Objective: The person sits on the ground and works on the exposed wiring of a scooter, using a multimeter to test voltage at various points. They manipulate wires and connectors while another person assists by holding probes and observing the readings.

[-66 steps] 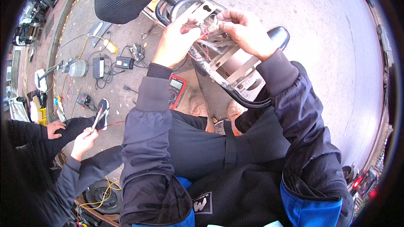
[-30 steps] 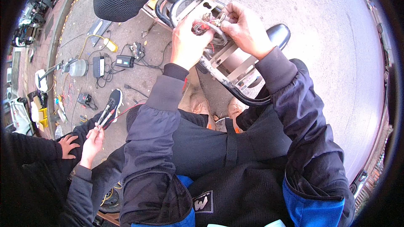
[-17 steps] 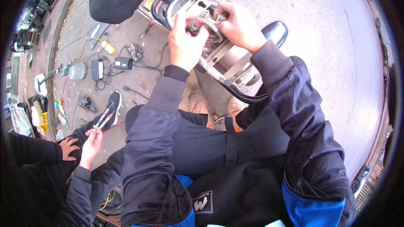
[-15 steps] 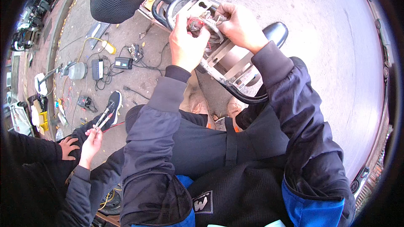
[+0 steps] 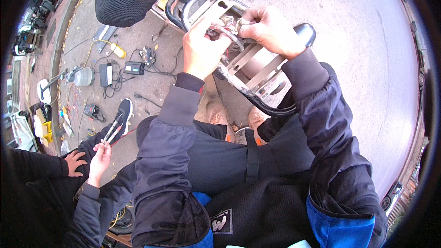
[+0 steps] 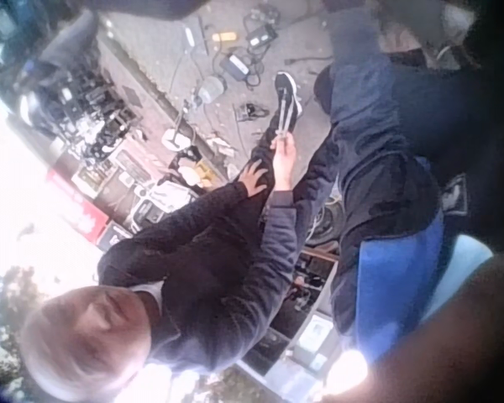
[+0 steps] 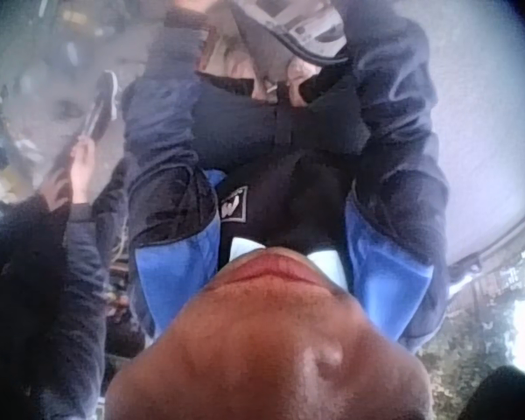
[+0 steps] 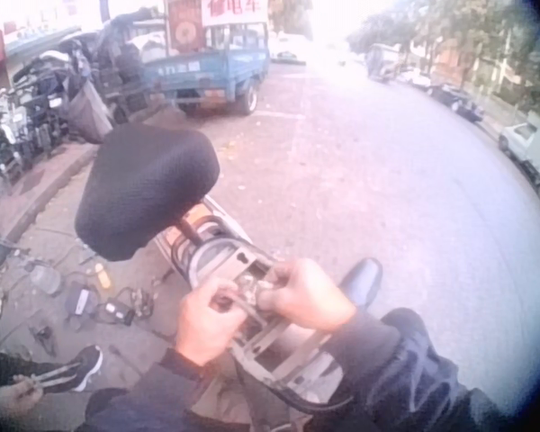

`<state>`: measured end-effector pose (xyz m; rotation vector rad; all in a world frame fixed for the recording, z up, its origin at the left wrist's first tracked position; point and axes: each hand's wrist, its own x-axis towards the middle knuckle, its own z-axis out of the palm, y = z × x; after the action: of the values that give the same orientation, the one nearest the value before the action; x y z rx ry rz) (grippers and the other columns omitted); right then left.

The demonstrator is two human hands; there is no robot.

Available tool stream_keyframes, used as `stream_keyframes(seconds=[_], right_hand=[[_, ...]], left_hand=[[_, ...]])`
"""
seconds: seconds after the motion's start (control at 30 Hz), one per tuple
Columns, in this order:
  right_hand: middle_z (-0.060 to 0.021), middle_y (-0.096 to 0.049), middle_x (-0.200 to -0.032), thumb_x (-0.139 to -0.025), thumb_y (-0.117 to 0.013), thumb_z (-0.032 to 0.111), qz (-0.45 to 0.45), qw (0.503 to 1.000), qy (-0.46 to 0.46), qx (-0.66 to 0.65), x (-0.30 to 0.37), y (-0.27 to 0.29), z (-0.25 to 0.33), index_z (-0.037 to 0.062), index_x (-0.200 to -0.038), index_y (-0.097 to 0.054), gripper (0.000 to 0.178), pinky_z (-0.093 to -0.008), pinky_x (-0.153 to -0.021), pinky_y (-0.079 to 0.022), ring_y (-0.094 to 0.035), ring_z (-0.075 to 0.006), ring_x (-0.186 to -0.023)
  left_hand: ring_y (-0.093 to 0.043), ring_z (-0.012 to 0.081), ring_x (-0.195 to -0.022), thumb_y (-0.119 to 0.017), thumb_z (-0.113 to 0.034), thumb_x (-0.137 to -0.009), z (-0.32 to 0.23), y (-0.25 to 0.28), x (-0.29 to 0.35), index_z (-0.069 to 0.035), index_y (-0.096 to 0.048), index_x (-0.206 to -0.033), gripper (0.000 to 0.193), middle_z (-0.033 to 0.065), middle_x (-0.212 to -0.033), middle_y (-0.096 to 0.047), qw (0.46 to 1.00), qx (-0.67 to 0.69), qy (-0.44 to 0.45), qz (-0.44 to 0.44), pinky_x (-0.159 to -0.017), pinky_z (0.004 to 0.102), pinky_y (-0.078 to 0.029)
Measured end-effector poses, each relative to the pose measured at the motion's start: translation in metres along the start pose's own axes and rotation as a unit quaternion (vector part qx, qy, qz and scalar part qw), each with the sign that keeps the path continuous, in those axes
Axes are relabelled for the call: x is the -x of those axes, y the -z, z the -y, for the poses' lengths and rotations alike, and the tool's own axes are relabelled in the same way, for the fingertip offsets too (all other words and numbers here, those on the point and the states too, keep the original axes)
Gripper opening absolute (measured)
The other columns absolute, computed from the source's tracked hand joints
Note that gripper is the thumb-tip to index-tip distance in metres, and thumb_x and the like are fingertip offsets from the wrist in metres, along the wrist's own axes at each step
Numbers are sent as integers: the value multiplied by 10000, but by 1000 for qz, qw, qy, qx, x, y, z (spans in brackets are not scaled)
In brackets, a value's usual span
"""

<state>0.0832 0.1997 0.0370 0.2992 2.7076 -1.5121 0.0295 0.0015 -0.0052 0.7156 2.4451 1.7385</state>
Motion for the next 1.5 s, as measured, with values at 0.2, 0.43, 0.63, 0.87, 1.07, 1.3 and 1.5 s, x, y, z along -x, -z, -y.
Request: stream_keyframes(seconds=[0.2, 0.43, 0.63, 0.87, 1.07, 1.3, 1.5], right_hand=[[-80, -712, -754, -736, -788, 234, -4, 1000, -14, 3, 0, 8, 2, 32, -909, -787, 266, -351, -741, -536, -666, -173, -737], [-39, -696, -744, -774, -797, 237, -9, 997, -34, -69, -1, 11, -10, 32, -867, -771, 228, -312, -718, -521, -635, -130, -725], [-24, -695, -760, -860, -767, 225, -12, 994, 21, -107, -2, 7, -16, 32, -949, -750, 213, -294, -676, -520, -626, -110, -684], [10, -668, -721, -969, -741, 164, 0, 978, -10, -207, -1, 8, -13, 45, -986, -711, 124, -198, -485, -416, -544, -27, -545], [12, -623, -709, -1003, -714, 160, 25, 965, -48, -258, -1, 10, -14, 24, -963, -684, 145, -209, -459, -403, -496, -44, -500], [9, -607, -702, -1046, -652, 143, 10, 913, -75, -401, -4, 17, -18, -11, -1078, -692, 162, -223, -455, -411, -493, -54, -511], [-79, -709, -899, -926, -801, 254, -41, 972, 36, -227, 1, 6, -12, -49, -1255, -653, 471, -282, -666, -518, -628, -116, -731]], left_hand=[[-562, 42, -770, -807, -99, -824, 1, 4, -1, -48, -747, -1084, 272, -23, -938, -710, 997, 49, 59, 29, -671, 232, -448], [-633, 70, -862, -773, -101, -866, 4, 5, -7, -23, -746, -1099, 247, 29, -968, -731, 996, 59, 44, 57, -755, 259, -498], [-626, 83, -816, -764, -120, -880, 0, 13, -11, -15, -756, -1109, 252, 21, -928, -720, 995, 25, 12, 99, -751, 272, -519], [-699, 140, -865, -791, -130, -900, 7, 9, -14, 3, -714, -1152, 295, 72, -961, -757, 990, 86, 48, 102, -815, 319, -575], [-702, 132, -883, -794, -104, -912, 9, 7, -15, -15, -673, -1194, 319, 68, -1004, -757, 978, 159, 69, 120, -793, 303, -584], [-710, 154, -995, -732, -82, -942, 12, 3, -16, -14, -665, -1230, 303, 82, -1091, -754, 995, 70, 36, 67, -903, 313, -560], [-689, 143, -1029, -659, 13, -973, 14, -1, -17, -4, -631, -1217, 246, 96, -1154, -731, 989, 123, 79, 23, -926, 299, -544]])
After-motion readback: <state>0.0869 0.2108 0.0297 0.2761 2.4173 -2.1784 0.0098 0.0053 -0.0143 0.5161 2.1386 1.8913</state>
